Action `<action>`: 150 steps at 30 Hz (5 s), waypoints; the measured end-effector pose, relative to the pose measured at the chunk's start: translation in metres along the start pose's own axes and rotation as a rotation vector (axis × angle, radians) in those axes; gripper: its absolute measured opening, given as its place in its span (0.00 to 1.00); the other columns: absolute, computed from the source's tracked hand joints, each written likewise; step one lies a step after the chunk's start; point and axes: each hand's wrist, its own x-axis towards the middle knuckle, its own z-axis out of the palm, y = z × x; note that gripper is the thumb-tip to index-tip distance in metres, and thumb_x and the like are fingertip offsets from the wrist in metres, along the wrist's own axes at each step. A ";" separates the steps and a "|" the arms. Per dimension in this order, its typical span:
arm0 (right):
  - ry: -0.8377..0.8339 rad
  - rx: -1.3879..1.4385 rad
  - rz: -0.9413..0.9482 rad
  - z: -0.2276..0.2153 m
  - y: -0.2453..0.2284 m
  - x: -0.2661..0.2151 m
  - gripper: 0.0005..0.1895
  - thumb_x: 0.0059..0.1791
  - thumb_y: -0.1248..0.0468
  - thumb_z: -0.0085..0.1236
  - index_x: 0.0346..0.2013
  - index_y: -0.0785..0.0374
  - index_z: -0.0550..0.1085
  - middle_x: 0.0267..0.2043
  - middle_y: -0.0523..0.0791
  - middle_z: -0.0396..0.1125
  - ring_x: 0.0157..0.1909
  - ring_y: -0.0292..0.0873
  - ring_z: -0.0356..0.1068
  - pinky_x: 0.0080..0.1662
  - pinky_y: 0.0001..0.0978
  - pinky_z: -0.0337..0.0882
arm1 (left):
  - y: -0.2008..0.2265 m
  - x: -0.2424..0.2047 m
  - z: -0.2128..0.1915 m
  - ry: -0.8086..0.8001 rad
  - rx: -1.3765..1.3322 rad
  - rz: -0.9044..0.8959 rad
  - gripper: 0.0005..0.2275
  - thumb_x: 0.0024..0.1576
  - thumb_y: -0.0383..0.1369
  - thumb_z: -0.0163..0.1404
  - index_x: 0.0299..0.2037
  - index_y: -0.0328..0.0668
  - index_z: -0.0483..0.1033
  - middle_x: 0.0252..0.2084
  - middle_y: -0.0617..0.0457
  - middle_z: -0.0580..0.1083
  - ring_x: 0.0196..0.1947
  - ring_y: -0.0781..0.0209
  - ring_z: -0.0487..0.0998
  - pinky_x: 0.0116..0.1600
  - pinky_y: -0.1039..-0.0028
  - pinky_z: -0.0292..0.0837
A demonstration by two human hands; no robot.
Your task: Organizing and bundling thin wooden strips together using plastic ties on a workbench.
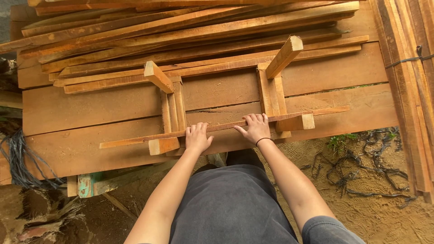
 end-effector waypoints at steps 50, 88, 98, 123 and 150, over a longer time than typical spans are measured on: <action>-0.490 0.290 0.241 -0.073 -0.012 0.160 0.36 0.51 0.35 0.48 0.64 0.54 0.71 0.62 0.47 0.71 0.67 0.50 0.67 0.65 0.49 0.68 | -0.013 0.184 -0.080 -0.296 -0.289 -0.122 0.29 0.61 0.55 0.45 0.66 0.46 0.68 0.66 0.46 0.70 0.69 0.45 0.68 0.69 0.43 0.60; -0.195 -0.222 -0.170 -0.292 -0.031 0.355 0.39 0.46 0.23 0.42 0.55 0.45 0.71 0.49 0.42 0.76 0.55 0.46 0.76 0.56 0.48 0.65 | -0.043 0.334 -0.304 0.475 0.196 0.405 0.21 0.55 0.46 0.61 0.55 0.53 0.73 0.52 0.57 0.74 0.56 0.58 0.75 0.68 0.55 0.55; -0.192 -0.265 -0.339 -0.361 -0.077 0.181 0.32 0.50 0.30 0.45 0.43 0.50 0.78 0.37 0.44 0.77 0.43 0.49 0.78 0.47 0.40 0.76 | 0.000 0.122 -0.368 -0.024 -0.202 0.170 0.25 0.50 0.63 0.56 0.49 0.59 0.80 0.43 0.51 0.81 0.50 0.46 0.81 0.53 0.60 0.72; -0.212 -0.252 -0.201 -0.109 0.001 0.195 0.20 0.46 0.40 0.58 0.48 0.41 0.75 0.45 0.36 0.74 0.52 0.45 0.75 0.53 0.42 0.74 | -0.018 0.173 -0.168 -0.163 -0.048 0.073 0.15 0.54 0.51 0.57 0.52 0.82 0.79 0.48 0.67 0.81 0.56 0.60 0.79 0.62 0.63 0.66; -0.316 -0.056 -0.216 -0.056 0.001 0.207 0.30 0.52 0.29 0.32 0.49 0.41 0.73 0.49 0.37 0.75 0.56 0.41 0.73 0.59 0.41 0.63 | -0.021 0.191 -0.089 -0.299 -0.086 -0.027 0.28 0.65 0.59 0.26 0.66 0.62 0.67 0.63 0.59 0.72 0.64 0.52 0.71 0.65 0.53 0.59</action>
